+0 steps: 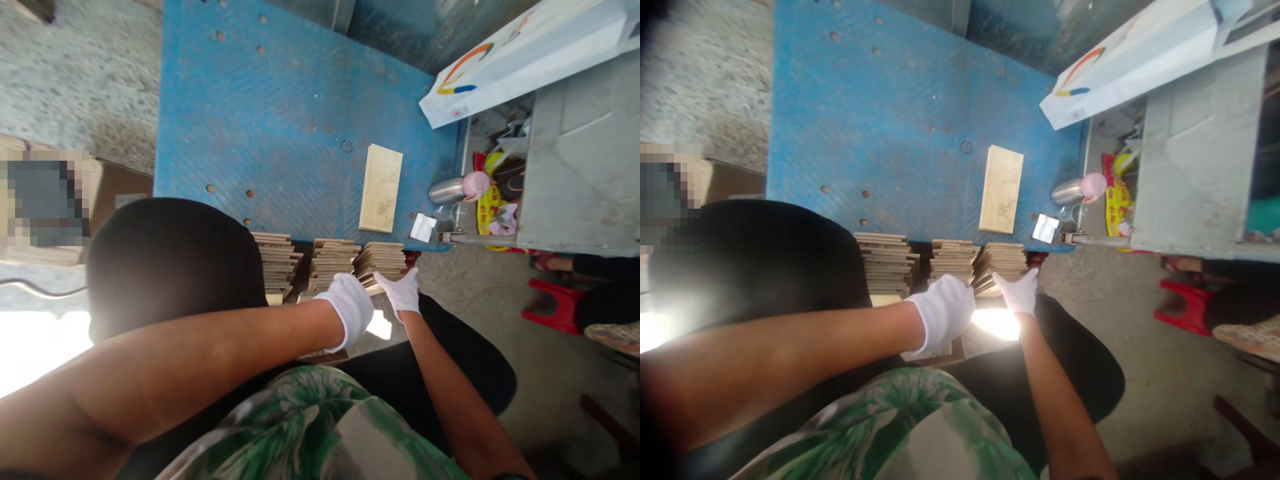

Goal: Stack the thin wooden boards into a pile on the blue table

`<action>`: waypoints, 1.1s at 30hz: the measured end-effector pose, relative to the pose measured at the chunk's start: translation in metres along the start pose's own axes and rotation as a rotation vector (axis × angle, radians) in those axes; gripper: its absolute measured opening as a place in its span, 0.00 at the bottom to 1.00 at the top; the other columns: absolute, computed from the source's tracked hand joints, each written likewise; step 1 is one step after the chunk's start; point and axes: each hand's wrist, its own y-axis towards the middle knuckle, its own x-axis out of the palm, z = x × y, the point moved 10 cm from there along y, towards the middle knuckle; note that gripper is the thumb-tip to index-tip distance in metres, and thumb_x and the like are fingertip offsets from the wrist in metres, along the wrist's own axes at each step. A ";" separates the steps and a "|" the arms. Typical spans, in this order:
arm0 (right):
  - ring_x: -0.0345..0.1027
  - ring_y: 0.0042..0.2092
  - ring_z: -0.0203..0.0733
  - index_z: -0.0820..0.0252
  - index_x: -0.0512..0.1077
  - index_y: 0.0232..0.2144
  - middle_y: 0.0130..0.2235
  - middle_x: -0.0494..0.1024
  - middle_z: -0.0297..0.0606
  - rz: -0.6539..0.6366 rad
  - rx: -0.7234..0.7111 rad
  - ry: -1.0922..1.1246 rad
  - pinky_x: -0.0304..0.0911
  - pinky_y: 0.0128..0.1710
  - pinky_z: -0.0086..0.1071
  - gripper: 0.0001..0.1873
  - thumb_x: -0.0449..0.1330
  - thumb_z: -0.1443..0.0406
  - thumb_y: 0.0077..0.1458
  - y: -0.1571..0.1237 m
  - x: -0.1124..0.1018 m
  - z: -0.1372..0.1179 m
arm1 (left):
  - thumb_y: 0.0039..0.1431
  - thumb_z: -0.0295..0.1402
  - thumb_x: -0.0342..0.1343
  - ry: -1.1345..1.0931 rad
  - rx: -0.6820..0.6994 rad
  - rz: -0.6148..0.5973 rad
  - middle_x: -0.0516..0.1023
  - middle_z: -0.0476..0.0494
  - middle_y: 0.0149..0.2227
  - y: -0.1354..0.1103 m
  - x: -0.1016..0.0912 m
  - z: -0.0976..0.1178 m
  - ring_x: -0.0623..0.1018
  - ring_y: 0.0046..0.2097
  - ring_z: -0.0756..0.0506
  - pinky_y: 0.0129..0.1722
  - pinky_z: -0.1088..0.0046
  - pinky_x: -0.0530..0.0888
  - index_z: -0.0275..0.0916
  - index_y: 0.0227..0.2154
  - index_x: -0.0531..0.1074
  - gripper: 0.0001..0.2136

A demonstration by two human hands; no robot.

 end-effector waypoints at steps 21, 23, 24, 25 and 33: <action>0.48 0.63 0.63 0.68 0.36 0.67 0.62 0.52 0.63 0.112 -0.034 -0.016 0.52 0.59 0.45 0.68 0.67 0.43 0.37 -0.004 0.023 0.008 | 0.55 0.24 0.55 0.072 -0.003 -0.050 0.76 0.21 0.45 0.014 0.014 -0.004 0.78 0.43 0.33 0.39 0.59 0.72 0.26 0.43 0.76 0.13; 0.49 0.63 0.63 0.69 0.39 0.67 0.61 0.54 0.62 0.141 -0.037 -0.001 0.52 0.59 0.45 0.68 0.67 0.43 0.36 -0.011 0.006 0.003 | 0.53 0.25 0.58 0.077 0.001 -0.046 0.77 0.22 0.43 0.016 0.012 -0.007 0.78 0.43 0.33 0.39 0.58 0.73 0.26 0.41 0.77 0.13; 0.49 0.63 0.64 0.69 0.40 0.67 0.61 0.55 0.62 0.153 -0.044 0.010 0.52 0.59 0.45 0.67 0.67 0.43 0.35 -0.016 -0.004 0.000 | 0.52 0.25 0.58 0.079 0.006 -0.046 0.77 0.23 0.43 0.017 0.011 -0.007 0.78 0.42 0.32 0.39 0.57 0.73 0.27 0.40 0.77 0.13; 0.50 0.63 0.64 0.69 0.42 0.67 0.61 0.56 0.62 0.162 -0.051 0.022 0.52 0.59 0.46 0.67 0.67 0.43 0.35 -0.021 -0.015 -0.003 | 0.52 0.24 0.58 0.080 0.013 -0.040 0.78 0.23 0.42 0.018 0.009 -0.007 0.78 0.42 0.32 0.39 0.57 0.73 0.26 0.40 0.77 0.12; 0.62 0.57 0.63 0.63 0.47 0.67 0.61 0.59 0.59 0.302 -0.047 0.129 0.58 0.55 0.50 0.66 0.68 0.43 0.32 -0.082 -0.105 -0.014 | 0.57 0.20 0.48 0.026 0.072 0.131 0.78 0.24 0.38 0.014 -0.019 0.005 0.79 0.43 0.31 0.37 0.57 0.74 0.24 0.41 0.75 0.13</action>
